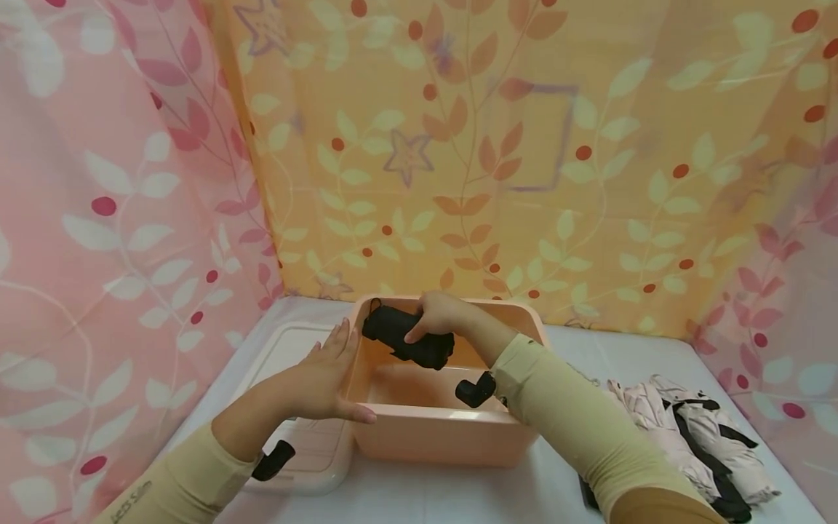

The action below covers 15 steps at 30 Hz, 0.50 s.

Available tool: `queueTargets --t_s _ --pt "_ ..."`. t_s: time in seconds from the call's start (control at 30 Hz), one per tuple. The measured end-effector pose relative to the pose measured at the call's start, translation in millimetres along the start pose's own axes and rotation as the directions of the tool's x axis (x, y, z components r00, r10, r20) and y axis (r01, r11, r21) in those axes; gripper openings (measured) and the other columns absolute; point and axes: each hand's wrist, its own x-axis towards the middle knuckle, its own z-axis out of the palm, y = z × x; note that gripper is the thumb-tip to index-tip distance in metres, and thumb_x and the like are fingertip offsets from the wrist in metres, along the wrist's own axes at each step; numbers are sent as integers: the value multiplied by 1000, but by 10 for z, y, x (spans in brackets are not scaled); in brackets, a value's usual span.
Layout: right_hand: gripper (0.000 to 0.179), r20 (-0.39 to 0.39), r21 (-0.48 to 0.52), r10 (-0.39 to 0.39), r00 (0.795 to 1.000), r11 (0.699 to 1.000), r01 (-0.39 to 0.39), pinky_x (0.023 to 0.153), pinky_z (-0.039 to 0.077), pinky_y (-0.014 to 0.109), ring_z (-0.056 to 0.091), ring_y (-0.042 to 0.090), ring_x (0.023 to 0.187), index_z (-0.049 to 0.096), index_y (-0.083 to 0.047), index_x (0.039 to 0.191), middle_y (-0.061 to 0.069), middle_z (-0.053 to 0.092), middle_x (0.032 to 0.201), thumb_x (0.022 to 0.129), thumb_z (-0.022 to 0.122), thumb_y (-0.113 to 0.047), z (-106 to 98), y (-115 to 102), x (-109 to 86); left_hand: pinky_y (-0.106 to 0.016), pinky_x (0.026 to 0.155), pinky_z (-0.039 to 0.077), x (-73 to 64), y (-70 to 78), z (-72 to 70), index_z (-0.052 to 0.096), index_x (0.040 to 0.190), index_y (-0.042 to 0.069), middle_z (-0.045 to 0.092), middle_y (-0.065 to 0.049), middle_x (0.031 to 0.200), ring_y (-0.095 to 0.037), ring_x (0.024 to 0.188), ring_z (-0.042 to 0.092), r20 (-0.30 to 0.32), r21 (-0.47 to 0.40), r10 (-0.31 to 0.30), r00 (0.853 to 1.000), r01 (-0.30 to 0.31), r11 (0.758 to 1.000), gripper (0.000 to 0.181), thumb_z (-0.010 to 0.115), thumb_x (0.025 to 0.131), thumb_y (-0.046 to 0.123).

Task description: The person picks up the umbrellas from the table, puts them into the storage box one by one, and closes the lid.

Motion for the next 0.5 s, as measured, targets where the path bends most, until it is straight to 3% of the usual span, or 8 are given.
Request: queueTargets --t_s 0.27,0.5 --pt "36 116 95 5 993 995 -16 62 53 27 63 18 69 67 -3 95 7 63 83 69 81 -24 74 -64 -9 -58 106 6 3 -23 16 -2 146 2 -12 -16 151 -31 138 -10 7 18 -10 1000 10 1000 133 56 56 81" --pt "38 140 116 -23 990 993 7 61 53 28 63 19 69 61 2 102 9 60 86 71 78 -15 137 -116 2 -58 106 6 16 -9 8 -2 146 3 -11 -17 151 -31 138 -9 1 20 -4 1000 4 1000 132 56 56 81"
